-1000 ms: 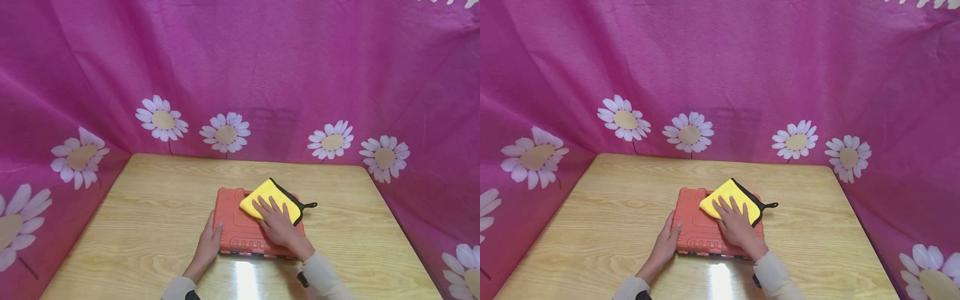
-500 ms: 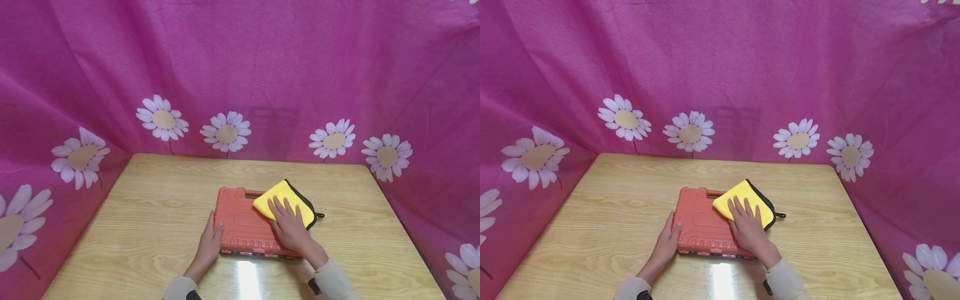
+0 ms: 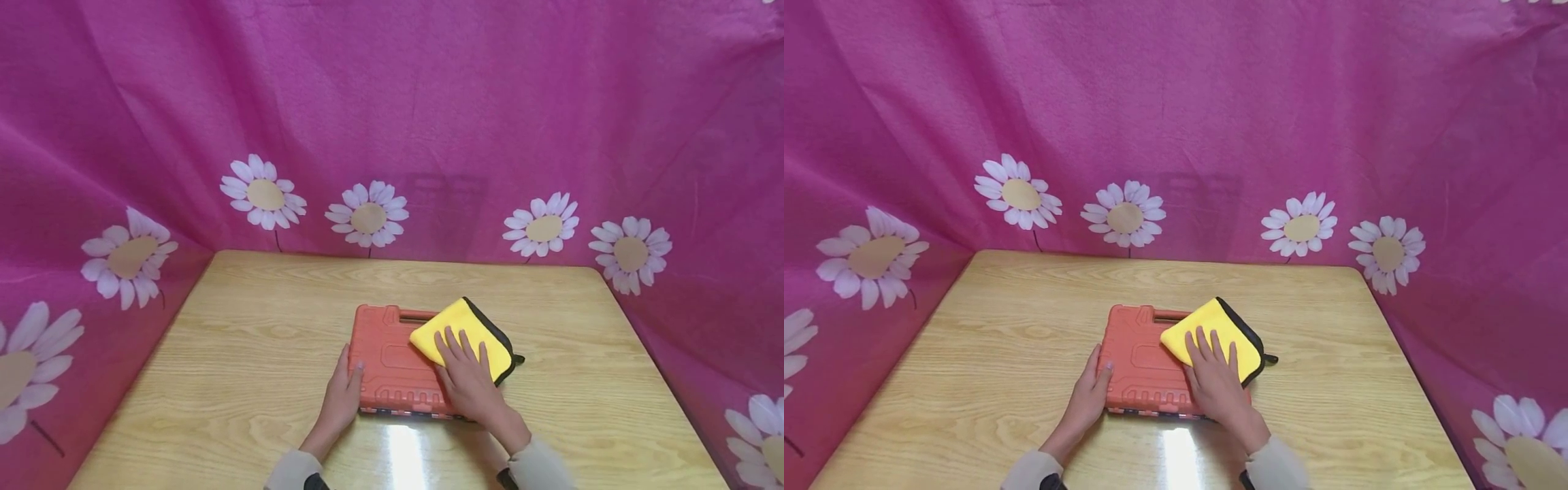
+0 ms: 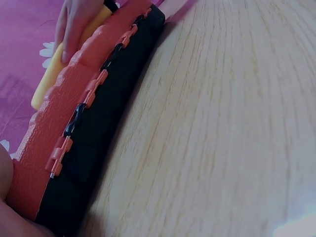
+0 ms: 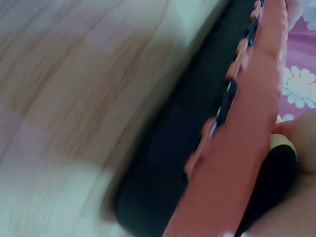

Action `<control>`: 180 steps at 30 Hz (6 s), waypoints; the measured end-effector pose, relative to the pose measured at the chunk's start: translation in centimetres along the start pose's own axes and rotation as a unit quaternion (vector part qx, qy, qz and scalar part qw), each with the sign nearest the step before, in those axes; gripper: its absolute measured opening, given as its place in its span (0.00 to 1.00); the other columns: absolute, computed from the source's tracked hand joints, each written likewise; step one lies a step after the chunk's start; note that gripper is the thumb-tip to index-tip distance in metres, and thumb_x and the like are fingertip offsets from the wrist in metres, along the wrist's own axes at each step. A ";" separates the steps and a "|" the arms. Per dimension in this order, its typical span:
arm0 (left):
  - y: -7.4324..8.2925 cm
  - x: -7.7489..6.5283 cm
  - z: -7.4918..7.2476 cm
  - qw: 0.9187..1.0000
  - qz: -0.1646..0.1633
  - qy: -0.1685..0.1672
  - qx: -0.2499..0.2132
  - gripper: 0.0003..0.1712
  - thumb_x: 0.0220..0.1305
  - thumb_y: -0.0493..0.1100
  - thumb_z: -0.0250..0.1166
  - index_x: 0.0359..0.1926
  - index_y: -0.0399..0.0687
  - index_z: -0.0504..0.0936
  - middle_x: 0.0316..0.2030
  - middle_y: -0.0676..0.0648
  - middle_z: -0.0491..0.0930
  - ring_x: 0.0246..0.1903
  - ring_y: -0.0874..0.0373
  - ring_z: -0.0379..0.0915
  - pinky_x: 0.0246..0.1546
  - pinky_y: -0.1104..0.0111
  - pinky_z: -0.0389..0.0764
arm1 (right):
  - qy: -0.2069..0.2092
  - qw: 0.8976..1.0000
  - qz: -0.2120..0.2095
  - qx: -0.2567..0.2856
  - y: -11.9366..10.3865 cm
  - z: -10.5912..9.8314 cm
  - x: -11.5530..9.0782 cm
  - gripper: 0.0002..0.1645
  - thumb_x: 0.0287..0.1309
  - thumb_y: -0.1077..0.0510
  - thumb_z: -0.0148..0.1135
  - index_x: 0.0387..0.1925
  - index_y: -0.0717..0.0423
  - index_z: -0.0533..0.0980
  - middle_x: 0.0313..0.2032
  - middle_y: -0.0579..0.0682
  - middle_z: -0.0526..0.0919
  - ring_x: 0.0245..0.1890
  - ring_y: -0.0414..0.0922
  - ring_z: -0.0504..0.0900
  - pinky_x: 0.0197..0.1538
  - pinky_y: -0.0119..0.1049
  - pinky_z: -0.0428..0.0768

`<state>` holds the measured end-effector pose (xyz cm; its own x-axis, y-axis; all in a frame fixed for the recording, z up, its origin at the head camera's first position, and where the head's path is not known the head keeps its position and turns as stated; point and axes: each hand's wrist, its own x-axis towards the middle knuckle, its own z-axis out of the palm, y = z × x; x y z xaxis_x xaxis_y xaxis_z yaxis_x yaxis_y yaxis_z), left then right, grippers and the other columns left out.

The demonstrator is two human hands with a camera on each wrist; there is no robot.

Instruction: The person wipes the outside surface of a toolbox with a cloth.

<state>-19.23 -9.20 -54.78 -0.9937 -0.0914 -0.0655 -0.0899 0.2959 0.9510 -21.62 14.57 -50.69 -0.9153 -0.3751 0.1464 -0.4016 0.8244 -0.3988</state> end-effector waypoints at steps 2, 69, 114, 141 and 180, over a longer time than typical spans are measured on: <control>0.0 0.0 0.0 1.000 0.001 -0.002 -0.003 0.35 0.81 0.47 0.44 0.78 0.38 0.45 0.76 0.36 0.51 0.74 0.39 0.43 0.71 0.44 0.48 | -0.007 1.000 -0.001 0.003 -0.5 0.2 0.2 0.34 0.71 0.57 0.56 0.74 0.61 0.61 0.74 0.63 0.58 0.74 0.64 0.49 0.69 0.70 0.41; -0.3 -0.3 -0.3 1.000 0.001 0.023 0.005 0.21 0.74 0.33 0.46 0.63 0.26 0.69 0.54 0.34 0.76 0.56 0.44 0.70 0.61 0.47 0.70 | -0.066 0.993 -0.098 0.011 -9.8 4.3 1.4 0.32 0.76 0.51 0.49 0.77 0.49 0.58 0.73 0.52 0.63 0.74 0.57 0.54 0.70 0.68 0.44; -0.3 0.2 -0.1 1.000 0.019 0.005 0.007 0.32 0.82 0.46 0.40 0.77 0.34 0.47 0.75 0.35 0.53 0.74 0.40 0.45 0.70 0.46 0.52 | 0.009 0.991 -0.074 -0.108 -3.6 2.9 -2.7 0.35 0.70 0.49 0.56 0.76 0.41 0.62 0.74 0.52 0.62 0.73 0.61 0.55 0.68 0.67 0.53; -0.3 0.2 -0.5 1.000 0.030 0.000 0.009 0.32 0.82 0.46 0.39 0.77 0.34 0.47 0.75 0.35 0.53 0.74 0.39 0.45 0.71 0.46 0.49 | 0.112 0.988 -0.073 -0.072 2.1 1.3 -6.0 0.40 0.61 0.61 0.63 0.74 0.45 0.65 0.71 0.54 0.67 0.70 0.63 0.60 0.67 0.67 0.53; -0.7 0.5 -0.5 1.000 0.014 -0.005 -0.014 0.39 0.77 0.49 0.53 0.78 0.38 0.48 0.75 0.37 0.54 0.74 0.40 0.46 0.71 0.45 0.51 | -0.095 0.979 0.005 0.178 -2.3 -2.1 10.0 0.23 0.79 0.55 0.45 0.70 0.54 0.67 0.43 0.55 0.79 0.26 0.44 0.73 0.34 0.40 0.74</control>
<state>-19.60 -9.91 -55.30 -0.9965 -0.0733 -0.0413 -0.0599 0.2722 0.9604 -29.89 9.84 -46.40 -0.8834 -0.4683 -0.0161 -0.3268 0.6405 -0.6950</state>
